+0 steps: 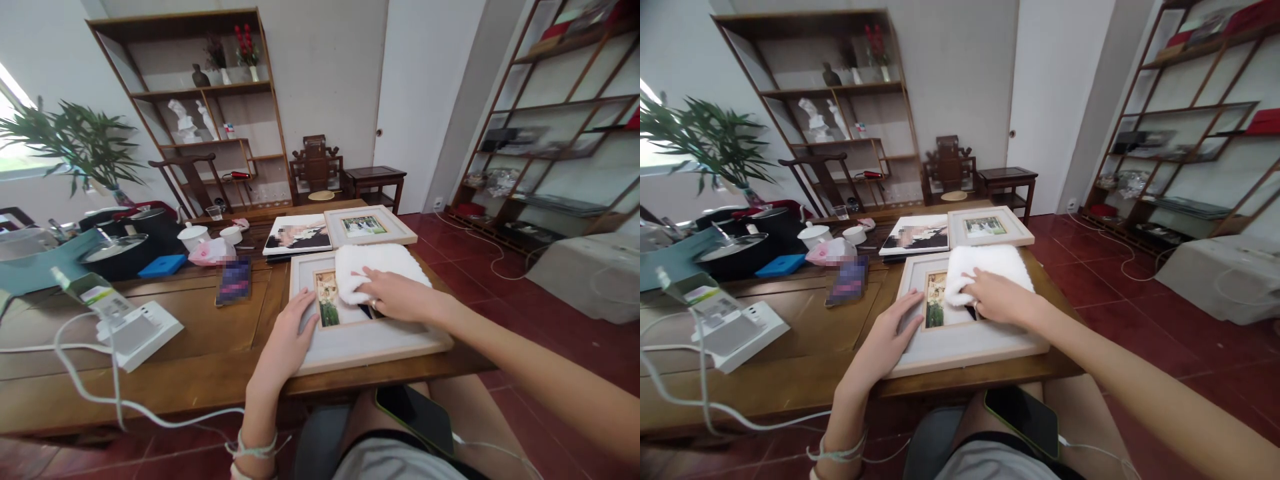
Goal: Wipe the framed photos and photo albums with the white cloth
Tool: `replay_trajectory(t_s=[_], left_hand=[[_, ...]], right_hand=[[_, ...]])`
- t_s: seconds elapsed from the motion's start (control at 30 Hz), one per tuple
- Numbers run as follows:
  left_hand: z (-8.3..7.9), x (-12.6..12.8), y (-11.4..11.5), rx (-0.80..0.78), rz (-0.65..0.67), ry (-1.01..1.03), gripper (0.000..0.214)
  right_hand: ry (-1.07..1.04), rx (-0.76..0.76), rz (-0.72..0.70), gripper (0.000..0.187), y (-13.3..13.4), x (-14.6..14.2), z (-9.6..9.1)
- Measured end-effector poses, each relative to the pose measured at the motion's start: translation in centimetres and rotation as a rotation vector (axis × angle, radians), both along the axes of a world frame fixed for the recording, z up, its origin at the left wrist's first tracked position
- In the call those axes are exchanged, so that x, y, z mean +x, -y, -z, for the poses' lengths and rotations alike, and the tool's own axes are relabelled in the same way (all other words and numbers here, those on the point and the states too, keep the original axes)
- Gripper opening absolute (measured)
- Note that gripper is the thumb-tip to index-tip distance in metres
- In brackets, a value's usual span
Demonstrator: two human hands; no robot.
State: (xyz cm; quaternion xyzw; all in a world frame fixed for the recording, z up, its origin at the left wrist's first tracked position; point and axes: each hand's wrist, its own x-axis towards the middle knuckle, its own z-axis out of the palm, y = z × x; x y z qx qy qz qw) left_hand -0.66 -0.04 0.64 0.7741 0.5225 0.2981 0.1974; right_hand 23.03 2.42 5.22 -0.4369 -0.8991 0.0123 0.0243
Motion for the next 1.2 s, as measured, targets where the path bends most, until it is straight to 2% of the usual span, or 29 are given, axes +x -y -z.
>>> replay_trajectory(t_s=[0.17, 0.23, 0.33, 0.47, 0.63, 0.77, 0.87, 1.0, 1.1, 1.2], left_hand=[[0.1, 0.0, 0.1, 0.001, 0.008, -0.007, 0.043], [0.1, 0.0, 0.1, 0.001, 0.01, -0.01, 0.044], [0.1, 0.0, 0.0, 0.012, 0.014, -0.012, 0.044], [0.2, -0.1, 0.0, 0.032, 0.02, -0.001, 0.042], [0.1, -0.2, 0.1, 0.028, 0.025, 0.006, 0.041], [-0.1, -0.2, 0.1, 0.029, 0.026, 0.007, 0.04], [-0.2, -0.1, 0.2, 0.022, 0.019, 0.004, 0.041], [-0.2, -0.1, 0.1, 0.026, 0.02, 0.004, 0.04], [-0.1, -0.1, 0.1, 0.03, 0.028, 0.006, 0.041], [0.0, -0.1, 0.1, 0.027, 0.022, 0.011, 0.041]], right_hand=[[0.025, -0.189, 0.015, 0.03, 6.4, 0.2, -2.9], [0.005, -0.229, 0.024, 0.028, 8.1, 0.0, -3.3], [-0.066, -0.224, -0.011, 0.032, 9.4, -0.6, -2.9], [-0.126, -0.134, -0.05, 0.047, 8.1, -1.1, -0.9], [-0.137, 0.103, -0.02, 0.053, 2.0, -0.1, 1.6], [-0.094, 0.239, 0.004, 0.055, -2.9, 0.2, 1.9], [-0.055, 0.206, 0.006, 0.055, -4.4, -0.2, 1.6], [-0.022, 0.111, -0.035, 0.05, -3.3, -0.9, 1.1], [-0.007, 0.022, -0.087, 0.046, -0.6, -0.8, -0.1], [0.006, -0.147, -0.09, 0.041, 2.9, -0.5, -2.1]])
